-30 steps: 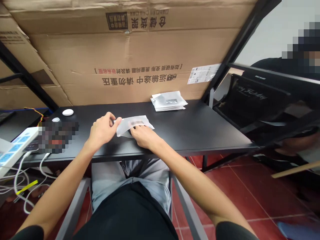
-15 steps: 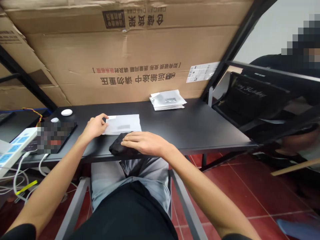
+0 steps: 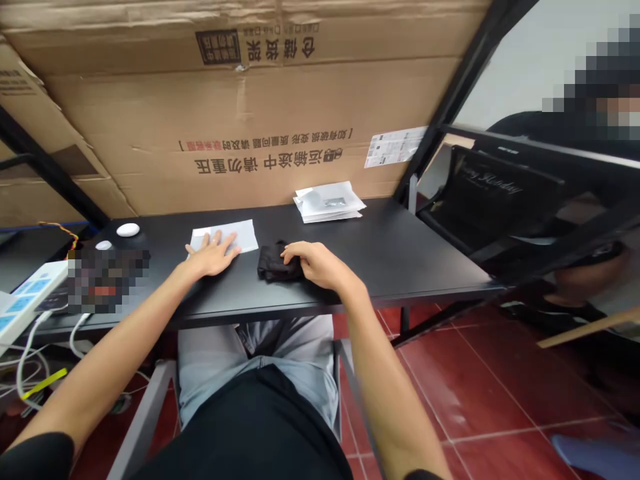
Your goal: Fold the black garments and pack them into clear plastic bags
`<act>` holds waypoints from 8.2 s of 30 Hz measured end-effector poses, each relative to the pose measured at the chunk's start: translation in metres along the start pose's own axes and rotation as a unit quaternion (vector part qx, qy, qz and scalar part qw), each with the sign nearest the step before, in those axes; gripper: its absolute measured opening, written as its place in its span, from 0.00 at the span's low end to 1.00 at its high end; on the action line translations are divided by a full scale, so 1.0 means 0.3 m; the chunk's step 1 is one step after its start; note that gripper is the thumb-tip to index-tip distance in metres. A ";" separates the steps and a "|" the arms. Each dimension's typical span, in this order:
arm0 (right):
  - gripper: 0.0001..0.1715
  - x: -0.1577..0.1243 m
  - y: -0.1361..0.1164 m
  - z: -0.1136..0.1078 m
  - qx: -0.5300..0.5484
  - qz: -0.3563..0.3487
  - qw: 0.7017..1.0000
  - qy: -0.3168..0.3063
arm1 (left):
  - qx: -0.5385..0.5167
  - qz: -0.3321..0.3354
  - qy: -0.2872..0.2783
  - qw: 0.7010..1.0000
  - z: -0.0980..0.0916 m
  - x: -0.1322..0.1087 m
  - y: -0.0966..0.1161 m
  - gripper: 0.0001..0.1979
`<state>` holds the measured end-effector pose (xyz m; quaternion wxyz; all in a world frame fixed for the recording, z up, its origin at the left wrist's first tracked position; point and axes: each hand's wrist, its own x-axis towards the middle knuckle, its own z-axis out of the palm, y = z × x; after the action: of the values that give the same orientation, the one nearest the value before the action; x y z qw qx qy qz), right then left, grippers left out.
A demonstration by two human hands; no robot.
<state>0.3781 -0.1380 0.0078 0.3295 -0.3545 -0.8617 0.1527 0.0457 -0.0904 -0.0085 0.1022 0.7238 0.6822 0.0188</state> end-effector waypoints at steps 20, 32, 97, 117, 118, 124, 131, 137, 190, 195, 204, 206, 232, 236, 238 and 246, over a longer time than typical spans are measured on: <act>0.09 -0.048 0.036 0.006 0.042 0.026 0.971 0.235 | 0.010 0.331 0.176 0.927 -0.018 -0.212 0.358 0.24; 0.08 -0.025 0.011 0.058 -0.039 0.024 0.999 0.020 | -0.152 0.242 0.219 0.933 0.001 -0.236 0.151 0.29; 0.13 -0.042 -0.002 -0.052 -0.045 0.006 0.999 -0.011 | -0.139 0.300 0.177 0.927 -0.118 -0.293 -0.238 0.10; 0.24 0.254 0.179 0.028 -0.047 0.164 0.973 0.157 | -0.116 0.134 0.270 0.946 -0.119 -0.005 -0.031 0.24; 0.26 0.255 0.165 0.038 -0.052 0.153 0.974 0.162 | -0.104 0.135 0.283 0.944 -0.115 -0.021 -0.022 0.24; 0.35 0.067 -0.018 0.100 -0.083 0.022 0.995 -0.053 | -0.030 0.207 0.149 0.966 -0.032 -0.232 -0.083 0.31; 0.57 -0.064 -0.069 0.148 -0.153 0.060 0.970 -0.181 | -0.005 0.161 0.095 0.982 0.082 -0.334 -0.160 0.40; 0.58 -0.080 -0.075 0.140 -0.166 0.054 0.966 -0.190 | -0.008 0.161 0.108 0.981 0.097 -0.349 -0.152 0.40; 0.12 0.122 -0.058 0.145 -0.382 -0.189 0.902 -0.061 | 0.054 0.269 0.288 0.917 0.023 -0.261 0.115 0.17; 0.22 0.022 -0.021 0.087 -0.325 -0.183 0.925 -0.068 | 0.061 0.256 0.248 0.932 0.048 -0.262 0.102 0.17; 0.10 -0.051 -0.008 0.007 -0.234 0.011 0.971 -0.042 | 0.067 0.243 0.213 0.944 0.003 -0.274 0.154 0.17; 0.10 -0.044 -0.006 -0.003 -0.187 0.022 0.981 -0.037 | 0.063 0.270 0.223 0.935 -0.005 -0.273 0.203 0.19; 0.07 -0.051 0.005 -0.010 -0.087 0.016 0.996 0.004 | 0.168 0.303 0.242 0.906 -0.032 -0.320 0.137 0.14; 0.07 -0.060 0.021 -0.029 -0.085 0.034 0.996 0.019 | 0.177 0.249 0.235 0.923 -0.073 -0.345 0.012 0.15; 0.08 -0.063 0.028 -0.033 -0.074 0.030 0.997 0.016 | 0.188 0.231 0.235 0.925 -0.090 -0.362 -0.033 0.15; 0.05 -0.060 0.026 -0.016 -0.037 0.042 0.998 0.031 | 0.044 0.245 0.211 0.945 -0.125 -0.354 0.022 0.17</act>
<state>0.3947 -0.1451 -0.0008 0.3360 -0.4066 -0.8406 0.1230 0.0385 -0.1914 0.0413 -0.0843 0.8518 0.4897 0.1655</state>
